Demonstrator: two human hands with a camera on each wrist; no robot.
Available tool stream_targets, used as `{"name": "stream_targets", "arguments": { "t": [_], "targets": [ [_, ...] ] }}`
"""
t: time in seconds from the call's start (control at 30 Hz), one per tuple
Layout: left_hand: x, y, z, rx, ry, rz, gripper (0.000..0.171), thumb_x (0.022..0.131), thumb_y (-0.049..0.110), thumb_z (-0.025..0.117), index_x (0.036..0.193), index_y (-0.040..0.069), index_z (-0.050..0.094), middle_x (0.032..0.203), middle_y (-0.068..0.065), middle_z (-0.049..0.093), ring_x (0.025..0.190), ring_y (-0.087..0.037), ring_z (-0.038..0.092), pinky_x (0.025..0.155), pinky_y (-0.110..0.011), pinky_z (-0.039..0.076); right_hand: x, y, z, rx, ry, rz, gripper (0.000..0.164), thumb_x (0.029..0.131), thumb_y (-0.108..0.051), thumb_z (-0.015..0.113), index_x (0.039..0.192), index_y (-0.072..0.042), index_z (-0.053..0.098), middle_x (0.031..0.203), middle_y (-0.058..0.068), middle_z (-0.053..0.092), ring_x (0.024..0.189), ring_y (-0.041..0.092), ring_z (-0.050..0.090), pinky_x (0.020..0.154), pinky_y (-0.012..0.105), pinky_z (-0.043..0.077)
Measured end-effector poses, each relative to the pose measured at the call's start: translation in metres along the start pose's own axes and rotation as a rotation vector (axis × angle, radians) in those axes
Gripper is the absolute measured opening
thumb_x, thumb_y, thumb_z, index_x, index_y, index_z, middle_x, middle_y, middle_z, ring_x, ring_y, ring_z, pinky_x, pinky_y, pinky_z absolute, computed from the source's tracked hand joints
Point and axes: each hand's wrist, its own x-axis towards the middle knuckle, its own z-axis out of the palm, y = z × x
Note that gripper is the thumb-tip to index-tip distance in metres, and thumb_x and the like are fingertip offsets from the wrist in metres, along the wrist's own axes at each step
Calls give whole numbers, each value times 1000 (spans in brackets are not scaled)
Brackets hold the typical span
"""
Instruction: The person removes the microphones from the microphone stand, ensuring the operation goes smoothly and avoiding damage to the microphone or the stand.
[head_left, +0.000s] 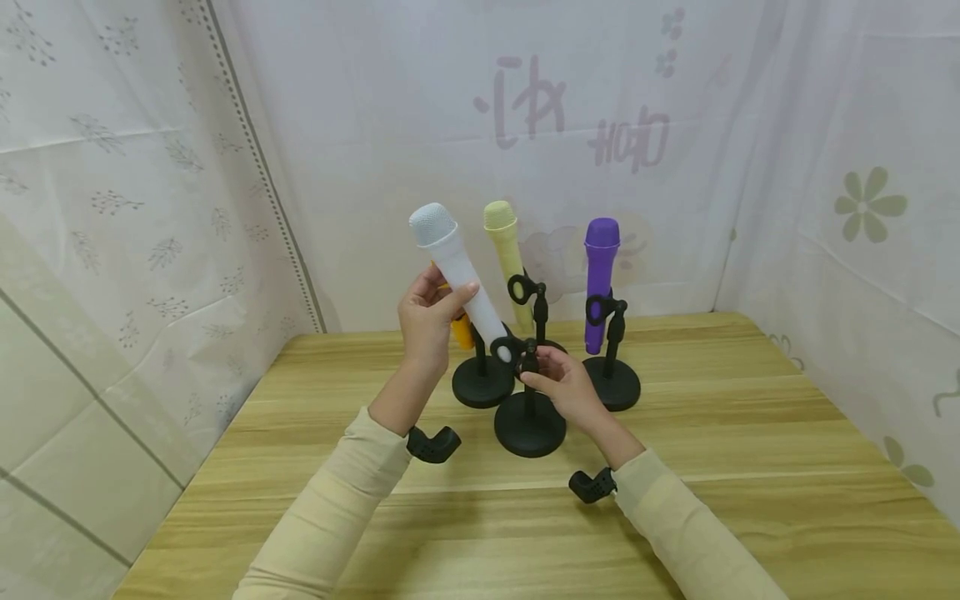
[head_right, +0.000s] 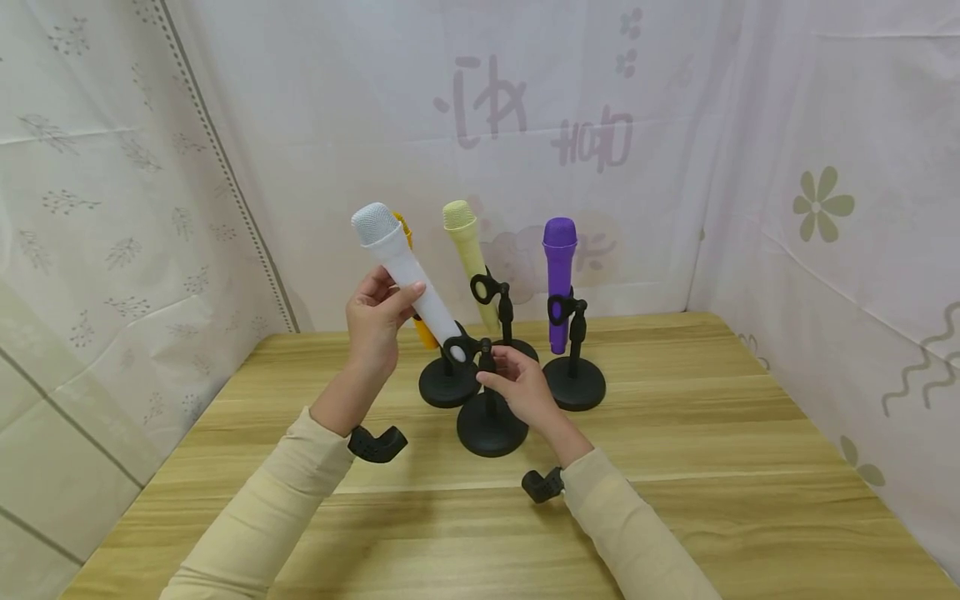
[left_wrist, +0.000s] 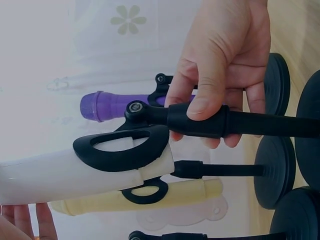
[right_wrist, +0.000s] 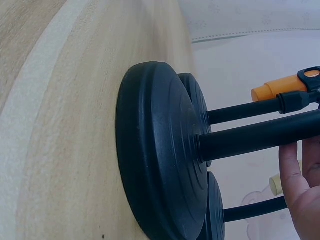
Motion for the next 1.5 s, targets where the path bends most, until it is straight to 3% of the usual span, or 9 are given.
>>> {"name": "stream_targets", "arguments": {
  "t": [0.27, 0.57, 0.93, 1.5],
  "targets": [
    [3, 6, -3, -45, 14, 9, 39, 67, 10, 78, 101, 6, 61, 91, -9, 59, 70, -16, 52, 58, -23, 47, 1, 0, 0, -41, 14, 12, 30, 81, -13, 65, 110, -7, 56, 98, 10, 59, 88, 24, 56, 79, 36, 47],
    [4, 8, -8, -84, 30, -10, 40, 67, 11, 78, 102, 7, 60, 95, -11, 58, 75, -18, 54, 62, -26, 49, 2, 3, 0, -10, 12, 2, 31, 81, -10, 64, 110, -5, 56, 100, 12, 59, 89, 24, 57, 79, 35, 47],
    [2, 13, -10, -104, 25, 5, 38, 68, 10, 77, 102, 6, 59, 95, -11, 59, 75, -18, 55, 65, -28, 50, -2, -2, 2, -51, 25, 37, 31, 81, -13, 64, 110, -7, 56, 103, 12, 59, 92, 24, 56, 81, 38, 46],
    [8, 35, -26, -204, 55, 59, 40, 68, 7, 76, 104, 4, 58, 101, -13, 57, 84, -23, 56, 70, -33, 51, 1, 5, 0, -6, 9, 40, 34, 81, -14, 65, 113, -7, 55, 104, 11, 59, 94, 23, 56, 82, 36, 46]
  ]
}}
